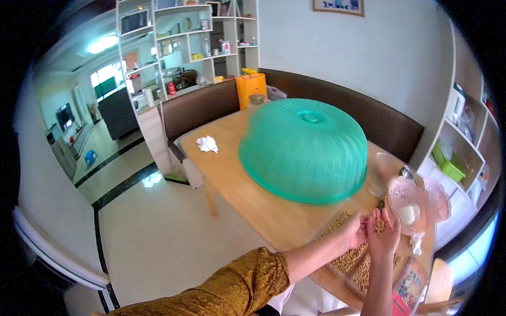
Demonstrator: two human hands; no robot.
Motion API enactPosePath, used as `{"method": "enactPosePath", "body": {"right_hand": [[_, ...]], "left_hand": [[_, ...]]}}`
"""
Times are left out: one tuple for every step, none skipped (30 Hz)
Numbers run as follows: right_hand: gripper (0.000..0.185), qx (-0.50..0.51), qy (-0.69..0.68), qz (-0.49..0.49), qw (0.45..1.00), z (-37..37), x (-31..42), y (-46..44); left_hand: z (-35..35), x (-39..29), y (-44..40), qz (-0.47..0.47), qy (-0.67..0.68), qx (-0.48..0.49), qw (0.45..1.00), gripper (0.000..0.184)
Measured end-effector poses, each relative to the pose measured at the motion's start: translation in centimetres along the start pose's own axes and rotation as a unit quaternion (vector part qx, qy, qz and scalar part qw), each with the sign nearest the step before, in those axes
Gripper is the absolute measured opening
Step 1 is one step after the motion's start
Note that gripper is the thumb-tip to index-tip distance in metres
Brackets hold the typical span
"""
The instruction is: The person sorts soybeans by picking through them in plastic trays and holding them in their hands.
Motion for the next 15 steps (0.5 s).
{"method": "enactPosePath", "body": {"right_hand": [[0.060,0.018,0.026,0.001,0.999,-0.9,0.6,1.2],[0.059,0.029,0.054,0.009,0.998,-1.9,1.3,2.8],[0.059,0.022,0.031,-0.019,0.999,-0.9,-2.4,2.7],[0.060,0.030,0.043,-0.010,0.999,-1.2,-2.8,2.8],[0.059,0.083,0.096,0.004,0.992,-0.6,-2.0,2.0],[0.056,0.052,0.054,0.026,0.997,-0.8,-1.7,1.2],[0.052,0.071,0.070,0.027,0.995,-1.2,-2.1,0.9],[0.061,0.074,0.042,0.025,0.996,-0.2,-2.3,-0.2],[0.058,0.071,0.029,0.030,0.997,-0.8,-2.5,0.5],[0.056,0.067,-0.026,0.019,0.997,-0.9,-3.0,-0.1],[0.056,0.066,-0.032,0.030,0.997,-0.9,-2.6,-0.2],[0.053,0.055,-0.019,0.029,0.998,-0.9,-2.6,-0.1],[0.051,0.021,0.031,0.031,0.999,-2.6,-2.1,2.0],[0.051,0.013,0.031,0.025,0.999,-2.0,-2.0,2.6],[0.051,0.010,0.032,0.021,0.999,-1.8,-2.0,2.9]], "left_hand": [[-0.5,0.7,-0.3,-0.007,-0.014,0.038,0.999,0.038],[-1.0,1.9,-0.5,-0.005,-0.025,0.078,0.997,0.027],[3.5,0.1,-0.6,-0.050,-0.057,0.051,0.996,0.022],[6.3,-0.4,-2.7,-0.018,-0.082,0.108,0.991,0.024],[3.4,-1.3,0.8,-0.043,-0.139,0.119,0.982,0.024],[4.6,-1.7,-1.8,0.016,-0.080,0.125,0.989,0.027],[4.9,-3.0,-2.0,0.067,-0.020,0.211,0.975,0.032],[3.8,-3.7,-0.8,0.063,-0.055,0.145,0.986,0.040],[2.9,-4.0,0.0,0.042,-0.087,0.144,0.985,0.050],[0.5,-3.5,2.0,-0.034,-0.169,0.016,0.985,0.057],[0.0,-3.5,2.2,-0.036,-0.146,0.005,0.989,0.059],[0.3,-3.4,1.9,-0.031,-0.159,0.000,0.987,0.058],[-0.2,-2.6,3.1,-0.012,-0.130,0.001,0.991,0.057],[2.3,-2.4,2.1,-0.009,-0.121,-0.009,0.993,0.057],[5.1,-2.2,-0.3,0.083,-0.024,0.193,0.977,0.056]]}}
Point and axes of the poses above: each hand's wrist, its own y-axis away from the middle knuckle, its own z-axis out of the back of the hand, x = y × z, the point moved 2 cm from there along -y, towards the middle knuckle, and after that the axes turned 10 degrees about -z, right-handed, at the moved point
